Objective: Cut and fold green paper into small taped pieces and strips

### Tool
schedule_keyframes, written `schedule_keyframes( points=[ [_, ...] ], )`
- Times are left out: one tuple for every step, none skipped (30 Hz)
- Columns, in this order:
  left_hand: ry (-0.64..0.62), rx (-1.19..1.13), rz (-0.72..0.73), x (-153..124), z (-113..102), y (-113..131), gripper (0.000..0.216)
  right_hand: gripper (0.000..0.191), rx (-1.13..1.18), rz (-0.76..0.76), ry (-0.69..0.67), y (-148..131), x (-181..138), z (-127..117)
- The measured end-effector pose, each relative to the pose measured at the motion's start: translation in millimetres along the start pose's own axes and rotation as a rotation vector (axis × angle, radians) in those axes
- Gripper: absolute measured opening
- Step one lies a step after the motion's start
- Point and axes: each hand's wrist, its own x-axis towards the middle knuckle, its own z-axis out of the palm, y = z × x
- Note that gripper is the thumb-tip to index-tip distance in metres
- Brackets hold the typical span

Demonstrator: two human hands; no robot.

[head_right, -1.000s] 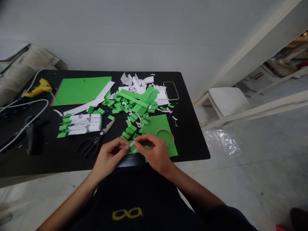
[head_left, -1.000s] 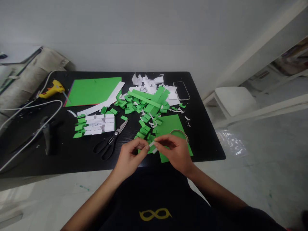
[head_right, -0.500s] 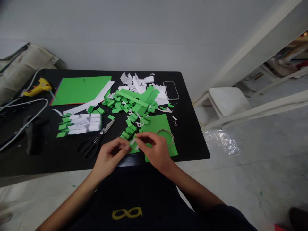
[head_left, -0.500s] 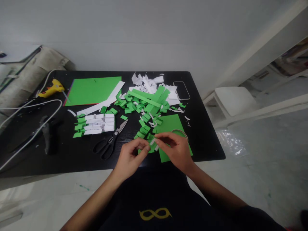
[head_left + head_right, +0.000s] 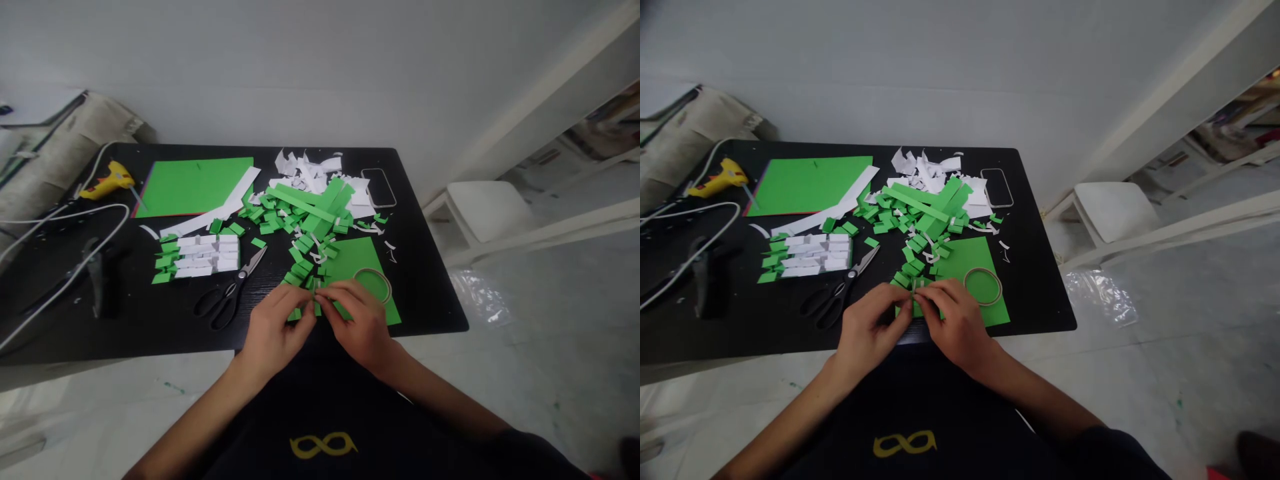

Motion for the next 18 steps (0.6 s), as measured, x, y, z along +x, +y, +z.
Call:
schedule_keyframes(
  points=[
    [-0.009, 0.015, 0.009, 0.2, 0.2, -0.3, 0.012, 0.014, 0.003, 0.005, -0.013, 0.6, -0.7, -0.1],
    [-0.019, 0.028, 0.018, 0.1, 0.2, -0.8, 0.012, 0.014, 0.003, 0.006, -0.026, 1.1, -1.2, -0.3],
    [-0.026, 0.039, 0.026, 0.0, 0.0, -1.3, 0.012, 0.015, 0.002, 0.005, -0.037, 1.5, -1.5, -0.6],
    [-0.033, 0.048, 0.036, -0.3, -0.2, -1.9, 0.012, 0.015, 0.0, 0.002, -0.046, 1.8, -1.5, -1.0],
    [-0.04, 0.054, 0.046, -0.6, -0.6, -2.5, 0.012, 0.015, -0.002, -0.003, -0.055, 1.9, -1.3, -1.4],
    [-0.047, 0.058, 0.056, -0.8, -1.1, -3.1, 0.012, 0.015, -0.004, -0.008, -0.063, 1.9, -1.0, -1.8],
    [-0.056, 0.061, 0.064, -0.8, -1.5, -3.6, 0.013, 0.016, -0.006, -0.01, -0.074, 1.7, -0.5, -2.3],
    [-0.064, 0.063, 0.069, -0.8, -2.0, -4.0, 0.013, 0.016, -0.008, -0.012, -0.085, 1.4, 0.1, -2.8],
    [-0.073, 0.062, 0.072, -0.7, -2.3, -4.3, 0.014, 0.017, -0.01, -0.013, -0.097, 1.0, 0.7, -3.3],
    [-0.078, 0.06, 0.075, -0.4, -2.5, -4.6, 0.014, 0.017, -0.013, -0.014, -0.107, 0.5, 1.2, -3.8],
    [-0.08, 0.058, 0.075, -0.2, -2.6, -4.8, 0.014, 0.017, -0.017, -0.014, -0.115, 0.0, 1.7, -4.2],
    [-0.08, 0.055, 0.075, 0.0, -2.7, -4.9, 0.014, 0.017, -0.022, -0.013, -0.121, -0.4, 2.1, -4.7],
    [-0.081, 0.051, 0.075, 0.1, -2.7, -5.1, 0.014, 0.017, -0.027, -0.012, -0.127, -0.7, 2.4, -5.0],
    [-0.082, 0.048, 0.076, 0.2, -2.7, -5.3, 0.013, 0.017, -0.03, -0.012, -0.132, -0.9, 2.6, -5.4],
    [-0.086, 0.047, 0.076, 0.1, -2.8, -5.4, 0.012, 0.016, -0.03, -0.012, -0.136, -1.0, 2.7, -5.6],
    [-0.089, 0.045, 0.074, 0.0, -3.0, -5.6, 0.012, 0.015, -0.028, -0.015, -0.139, -1.0, 2.8, -5.8],
    [-0.093, 0.043, 0.071, -0.1, -3.2, -5.7, 0.012, 0.015, -0.025, -0.017, -0.141, -1.0, 2.9, -5.9],
    [-0.095, 0.041, 0.069, -0.3, -3.6, -5.7, 0.012, 0.014, -0.022, -0.018, -0.144, -0.8, 3.0, -6.0]
  ],
)
